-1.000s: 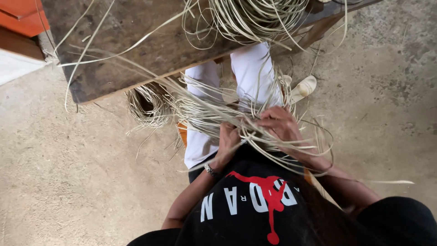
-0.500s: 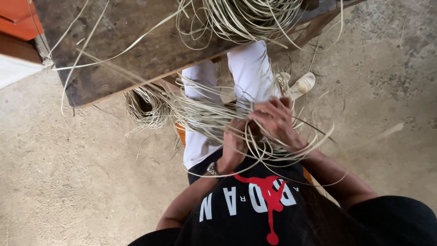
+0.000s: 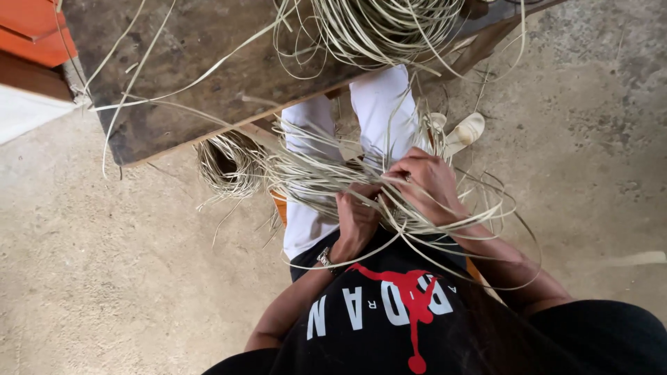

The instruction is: Weaving natural fibers together on a workbench to create a braided structure

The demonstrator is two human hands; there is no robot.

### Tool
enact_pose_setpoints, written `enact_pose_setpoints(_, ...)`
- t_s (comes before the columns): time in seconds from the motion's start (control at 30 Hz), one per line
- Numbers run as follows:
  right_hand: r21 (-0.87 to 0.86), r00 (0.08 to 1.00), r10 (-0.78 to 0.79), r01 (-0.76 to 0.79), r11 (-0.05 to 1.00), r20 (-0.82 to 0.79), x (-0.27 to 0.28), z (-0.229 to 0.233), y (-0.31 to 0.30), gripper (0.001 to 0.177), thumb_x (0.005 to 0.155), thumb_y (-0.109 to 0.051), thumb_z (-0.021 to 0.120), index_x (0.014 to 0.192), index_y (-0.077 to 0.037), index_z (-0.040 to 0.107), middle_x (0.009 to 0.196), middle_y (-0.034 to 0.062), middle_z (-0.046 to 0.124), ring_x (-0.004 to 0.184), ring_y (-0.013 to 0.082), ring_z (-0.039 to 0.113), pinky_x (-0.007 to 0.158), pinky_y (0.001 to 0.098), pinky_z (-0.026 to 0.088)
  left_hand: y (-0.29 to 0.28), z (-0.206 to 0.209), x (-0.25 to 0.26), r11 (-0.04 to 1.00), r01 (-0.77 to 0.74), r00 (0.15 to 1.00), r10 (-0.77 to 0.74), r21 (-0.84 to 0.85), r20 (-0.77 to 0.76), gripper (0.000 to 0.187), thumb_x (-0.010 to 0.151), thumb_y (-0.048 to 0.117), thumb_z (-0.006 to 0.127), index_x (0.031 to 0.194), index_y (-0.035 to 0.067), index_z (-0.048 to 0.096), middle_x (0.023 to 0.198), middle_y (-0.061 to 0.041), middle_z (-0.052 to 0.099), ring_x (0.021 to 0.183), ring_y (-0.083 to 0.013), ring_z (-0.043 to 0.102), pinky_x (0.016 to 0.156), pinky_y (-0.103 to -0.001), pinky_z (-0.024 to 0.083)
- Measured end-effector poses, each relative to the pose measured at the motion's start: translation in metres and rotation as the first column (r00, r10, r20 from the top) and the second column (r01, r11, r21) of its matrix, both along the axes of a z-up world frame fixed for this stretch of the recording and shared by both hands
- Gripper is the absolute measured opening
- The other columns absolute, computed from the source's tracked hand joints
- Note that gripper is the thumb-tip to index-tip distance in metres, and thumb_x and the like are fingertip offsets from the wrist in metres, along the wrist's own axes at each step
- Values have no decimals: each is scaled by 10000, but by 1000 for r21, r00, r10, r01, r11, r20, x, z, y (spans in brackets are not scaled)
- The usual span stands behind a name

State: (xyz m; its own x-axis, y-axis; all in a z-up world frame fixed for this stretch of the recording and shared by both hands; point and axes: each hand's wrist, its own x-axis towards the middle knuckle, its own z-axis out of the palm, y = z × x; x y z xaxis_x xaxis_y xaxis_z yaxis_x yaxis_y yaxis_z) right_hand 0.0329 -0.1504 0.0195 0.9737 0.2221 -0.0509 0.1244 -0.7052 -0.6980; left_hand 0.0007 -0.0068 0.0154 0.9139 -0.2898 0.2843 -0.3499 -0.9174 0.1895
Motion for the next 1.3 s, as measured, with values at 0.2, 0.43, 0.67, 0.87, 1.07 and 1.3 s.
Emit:
enact_pose_setpoints(0.2, -52, 997, -25, 21, 998, -79, 1, -1, 2, 38, 754, -157, 702, 773, -125, 697, 765, 89, 619, 667, 372, 619, 608, 450, 491, 5, -10, 4, 990, 120, 993, -121, -68, 0, 175, 903, 74, 467, 742, 5, 466, 529, 2, 393, 521, -39, 454, 623, -160, 377)
enact_pose_setpoints(0.43, -159, 993, 115, -110, 981, 24, -1, 0, -3, 263, 858, -336, 590, 704, -125, 619, 680, 55, 551, 609, 274, 624, 540, 330, 501, 13, -22, 6, 953, 265, 963, -269, -144, -7, 147, 895, 77, 484, 783, -18, 498, 594, -24, 436, 595, -83, 494, 686, -193, 397)
enact_pose_setpoints(0.67, -247, 1000, 16, -10, 969, 24, 1, 44, 19, 239, 827, -237, 657, 972, -47, 651, 797, 91, 565, 644, 238, 632, 547, 341, 503, 21, -34, 11, 888, 399, 913, -407, -228, 10, 137, 886, 79, 501, 825, -40, 530, 659, -51, 479, 670, -127, 534, 750, -225, 418)
enact_pose_setpoints(0.87, -131, 990, -133, 138, 982, 45, 7, 3, 11, 398, 732, -287, 743, 944, -64, 491, 811, 162, 549, 736, 366, 635, 561, 462, 476, 31, -45, 14, 818, 499, 858, -513, -286, 30, 147, 879, 81, 514, 858, -58, 556, 711, -73, 513, 730, -162, 566, 800, -252, 434)
enact_pose_setpoints(1.07, -256, 972, -165, 118, 959, -167, 20, 3, 7, 466, 775, -486, 644, 927, -48, 606, 848, 168, 606, 784, 373, 647, 632, 478, 505, 40, -56, 18, 734, 586, 792, -608, -343, 53, 170, 872, 83, 527, 891, -77, 581, 763, -95, 547, 789, -198, 598, 851, -278, 449)
enact_pose_setpoints(1.3, -57, 969, -162, 154, 986, -188, 19, -25, 0, 298, 788, -397, 687, 815, -100, 682, 767, 132, 609, 720, 316, 641, 599, 425, 499, 35, -83, 12, 632, 666, 708, -703, -396, 69, 201, 866, 85, 541, 924, -95, 606, 814, -117, 581, 849, -234, 629, 901, -305, 465)
